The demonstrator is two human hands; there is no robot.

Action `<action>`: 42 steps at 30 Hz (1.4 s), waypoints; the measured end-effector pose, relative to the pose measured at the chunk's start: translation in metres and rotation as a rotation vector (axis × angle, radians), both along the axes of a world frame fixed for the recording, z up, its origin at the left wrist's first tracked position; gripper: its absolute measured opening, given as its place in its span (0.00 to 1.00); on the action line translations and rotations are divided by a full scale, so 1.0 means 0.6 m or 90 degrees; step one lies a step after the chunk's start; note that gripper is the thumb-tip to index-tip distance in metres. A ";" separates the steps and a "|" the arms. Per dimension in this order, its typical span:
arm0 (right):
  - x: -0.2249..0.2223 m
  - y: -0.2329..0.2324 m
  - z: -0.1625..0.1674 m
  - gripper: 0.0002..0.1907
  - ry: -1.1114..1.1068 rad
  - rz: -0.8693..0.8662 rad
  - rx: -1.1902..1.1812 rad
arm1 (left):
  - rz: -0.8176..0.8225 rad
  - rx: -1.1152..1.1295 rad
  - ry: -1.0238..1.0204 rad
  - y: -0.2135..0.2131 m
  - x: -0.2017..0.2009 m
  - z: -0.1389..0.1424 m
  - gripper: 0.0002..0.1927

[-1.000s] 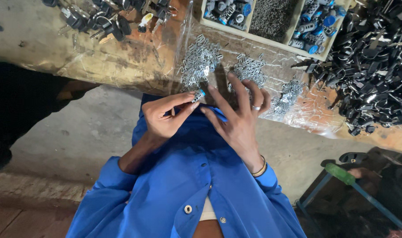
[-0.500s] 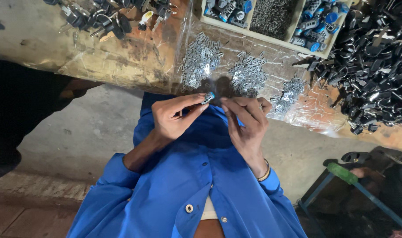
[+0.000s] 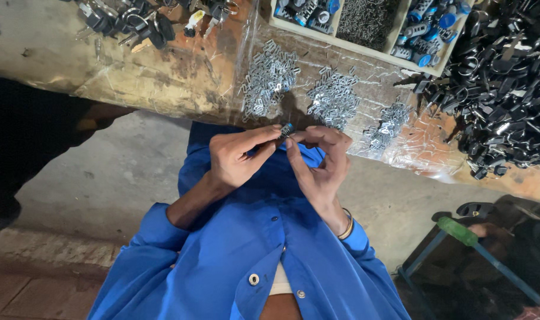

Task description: The person sits at a workbench covered with piles of keys and a compartment tray of small parts, and assembles lock cylinders by hand. They pick up a cylinder body, insert small pins and springs into it one at a time from the tray, and place finished cylinders back into the tray compartments.

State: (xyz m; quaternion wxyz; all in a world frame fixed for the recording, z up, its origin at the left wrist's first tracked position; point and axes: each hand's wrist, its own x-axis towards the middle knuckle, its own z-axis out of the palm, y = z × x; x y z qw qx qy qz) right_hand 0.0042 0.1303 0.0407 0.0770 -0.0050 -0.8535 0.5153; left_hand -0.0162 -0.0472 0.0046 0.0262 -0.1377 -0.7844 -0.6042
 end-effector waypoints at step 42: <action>0.031 0.133 -0.005 0.13 0.074 -0.117 0.274 | 0.029 -0.002 -0.020 0.003 0.002 -0.005 0.12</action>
